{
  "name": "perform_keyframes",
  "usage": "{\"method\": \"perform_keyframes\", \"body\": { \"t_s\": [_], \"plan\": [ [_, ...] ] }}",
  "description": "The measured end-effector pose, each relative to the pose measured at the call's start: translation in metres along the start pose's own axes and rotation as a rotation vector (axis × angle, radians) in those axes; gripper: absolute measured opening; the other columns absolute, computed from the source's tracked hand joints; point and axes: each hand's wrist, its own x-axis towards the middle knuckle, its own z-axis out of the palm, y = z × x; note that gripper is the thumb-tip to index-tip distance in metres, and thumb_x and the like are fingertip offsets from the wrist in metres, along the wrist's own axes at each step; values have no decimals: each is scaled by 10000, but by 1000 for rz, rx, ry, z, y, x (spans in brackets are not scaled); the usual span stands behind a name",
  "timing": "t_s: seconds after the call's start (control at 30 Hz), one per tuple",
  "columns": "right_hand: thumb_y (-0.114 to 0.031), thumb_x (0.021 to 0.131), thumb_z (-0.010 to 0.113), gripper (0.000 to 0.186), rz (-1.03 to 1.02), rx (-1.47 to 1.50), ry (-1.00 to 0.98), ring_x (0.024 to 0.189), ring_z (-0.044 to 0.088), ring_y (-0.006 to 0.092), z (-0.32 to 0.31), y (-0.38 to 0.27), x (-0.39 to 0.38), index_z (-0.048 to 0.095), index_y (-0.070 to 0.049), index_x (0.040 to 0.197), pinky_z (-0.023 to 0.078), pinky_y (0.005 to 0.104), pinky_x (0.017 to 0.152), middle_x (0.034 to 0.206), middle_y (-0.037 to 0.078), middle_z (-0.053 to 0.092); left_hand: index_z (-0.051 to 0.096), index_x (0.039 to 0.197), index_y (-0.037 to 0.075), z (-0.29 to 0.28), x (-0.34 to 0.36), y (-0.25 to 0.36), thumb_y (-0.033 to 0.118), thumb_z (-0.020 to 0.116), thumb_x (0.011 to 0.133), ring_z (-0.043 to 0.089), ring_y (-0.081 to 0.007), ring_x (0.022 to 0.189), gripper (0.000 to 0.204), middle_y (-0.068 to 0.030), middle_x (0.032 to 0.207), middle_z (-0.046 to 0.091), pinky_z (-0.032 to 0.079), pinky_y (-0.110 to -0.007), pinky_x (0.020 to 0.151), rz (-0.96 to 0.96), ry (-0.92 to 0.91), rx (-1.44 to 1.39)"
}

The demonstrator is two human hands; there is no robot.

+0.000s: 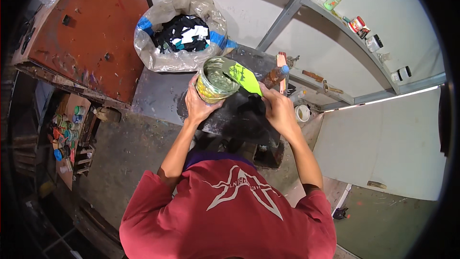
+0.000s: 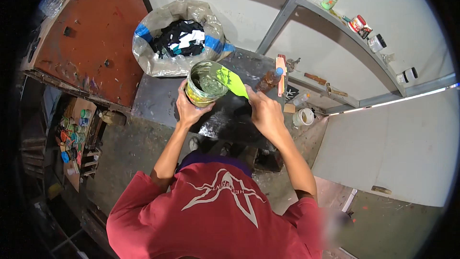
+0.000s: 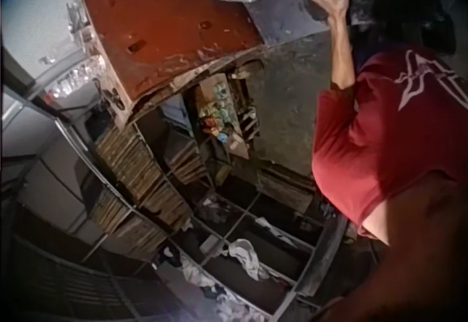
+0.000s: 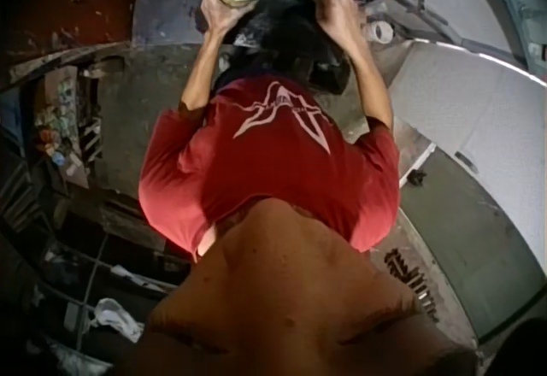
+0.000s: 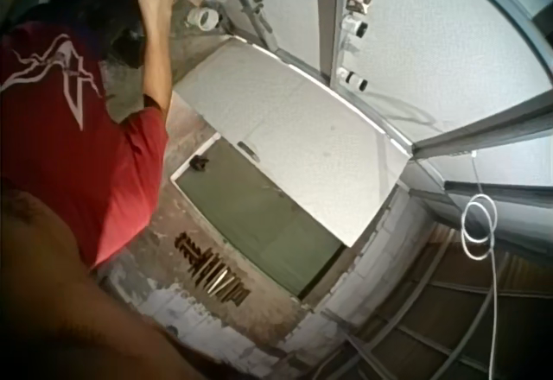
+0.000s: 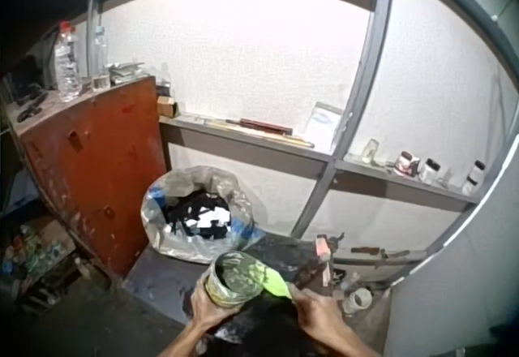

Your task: Mixing green ink in a plastic container using a spatula at a workbench.

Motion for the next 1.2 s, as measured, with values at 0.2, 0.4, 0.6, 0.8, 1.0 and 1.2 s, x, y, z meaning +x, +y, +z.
{"method": "perform_keyframes", "body": {
  "t_s": [0.2, 0.4, 0.6, 0.8, 1.0, 1.2],
  "plan": [
    [-55, 950, 587, 449, 76, 18, -81, 904, 640, 448, 33, 25, -4, 600, -114, 1394, 503, 524, 758, 974, 199, 637, 353, 1442, 14, 37, -29, -30, 341, 1002, 560, 633, -384, 1175, 1143, -238, 1313, 592, 520, -463, 992, -189, -6, -16],
    [12, 918, 577, 466, -1, 102, -49, 924, 644, 452, 83, 48, -26, 585, -39, 1382, 516, 525, 791, 1017, 212, 649, 344, 1444, 42, 68, -65, -48, 358, 992, 581, 611, -440, 1186, 1125, -259, 1308, 581, 508, -510, 999, -287, 9, -16],
    [70, 871, 553, 632, -71, 12, -126, 935, 656, 434, 112, 54, -54, 473, -30, 1490, 536, 497, 807, 1104, 213, 636, 328, 1448, 47, 86, -102, -62, 345, 998, 573, 610, -429, 1189, 1141, -255, 1322, 565, 509, -499, 1004, -363, 52, -9],
    [107, 828, 526, 741, -161, -165, -106, 970, 696, 364, 116, 53, -67, 419, -48, 1544, 585, 447, 820, 1271, 193, 645, 300, 1466, 48, 90, -121, -73, 316, 1009, 568, 611, -425, 1207, 1175, -251, 1338, 569, 516, -483, 1015, -353, 79, -41],
    [81, 836, 538, 758, -305, -105, 209, 904, 713, 338, 118, 60, -60, 412, -91, 1563, 597, 434, 773, 1288, 158, 663, 161, 1598, 31, 85, -122, -79, 245, 1002, 553, 514, -425, 1358, 1359, -251, 1511, 461, 453, -469, 1133, -398, 15, -52],
    [46, 849, 562, 765, -215, -293, -208, 869, 707, 329, 150, 86, -78, 390, -115, 1577, 591, 444, 763, 1277, 137, 663, 353, 1526, 36, 79, -113, -78, 217, 996, 561, 513, -392, 1364, 1173, -208, 1469, 519, 450, -456, 1132, -351, 4, -20]
  ]
}}
